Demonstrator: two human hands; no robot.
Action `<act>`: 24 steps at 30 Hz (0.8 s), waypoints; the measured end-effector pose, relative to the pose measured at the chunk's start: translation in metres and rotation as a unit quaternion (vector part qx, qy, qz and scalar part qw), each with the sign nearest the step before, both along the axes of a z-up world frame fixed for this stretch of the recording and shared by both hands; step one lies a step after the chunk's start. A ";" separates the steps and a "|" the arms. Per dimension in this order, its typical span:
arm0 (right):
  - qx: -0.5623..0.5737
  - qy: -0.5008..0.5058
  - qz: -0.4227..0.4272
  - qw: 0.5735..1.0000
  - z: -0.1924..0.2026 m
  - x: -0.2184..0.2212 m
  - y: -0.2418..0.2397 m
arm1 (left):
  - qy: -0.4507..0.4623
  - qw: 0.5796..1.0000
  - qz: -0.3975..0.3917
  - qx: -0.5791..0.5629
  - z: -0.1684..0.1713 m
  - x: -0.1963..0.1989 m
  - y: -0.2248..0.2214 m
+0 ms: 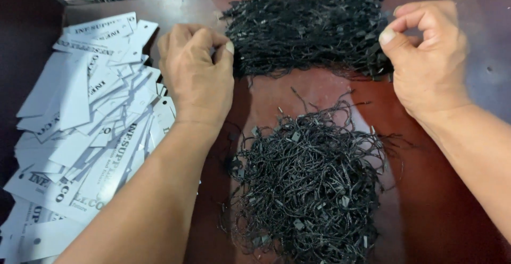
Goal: Untangling and sorting black plastic tag fasteners from a tangled pile into a neat stack on a table next to a pile of clothing tags.
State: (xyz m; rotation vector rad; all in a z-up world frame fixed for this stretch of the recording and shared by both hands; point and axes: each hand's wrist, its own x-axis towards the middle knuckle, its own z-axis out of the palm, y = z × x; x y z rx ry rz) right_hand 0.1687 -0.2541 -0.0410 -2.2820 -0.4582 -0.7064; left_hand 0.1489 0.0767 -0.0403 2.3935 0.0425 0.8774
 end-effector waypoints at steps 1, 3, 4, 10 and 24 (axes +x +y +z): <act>0.003 0.011 -0.004 1.000 0.001 0.000 0.000 | 0.002 1.000 0.002 0.004 -0.001 0.001 0.000; 0.005 0.024 -0.006 1.000 0.001 -0.001 0.001 | 0.006 1.000 0.005 0.007 -0.001 0.000 0.001; 0.004 0.022 -0.010 1.000 0.001 -0.001 0.001 | 0.026 1.000 0.010 0.005 0.000 0.000 0.001; 0.010 0.027 -0.027 0.999 0.000 0.000 0.001 | 0.052 0.998 0.021 0.008 -0.002 0.001 0.000; 0.142 0.136 -0.054 0.979 0.011 0.028 -0.005 | 0.087 0.996 0.025 -0.005 0.020 0.023 -0.010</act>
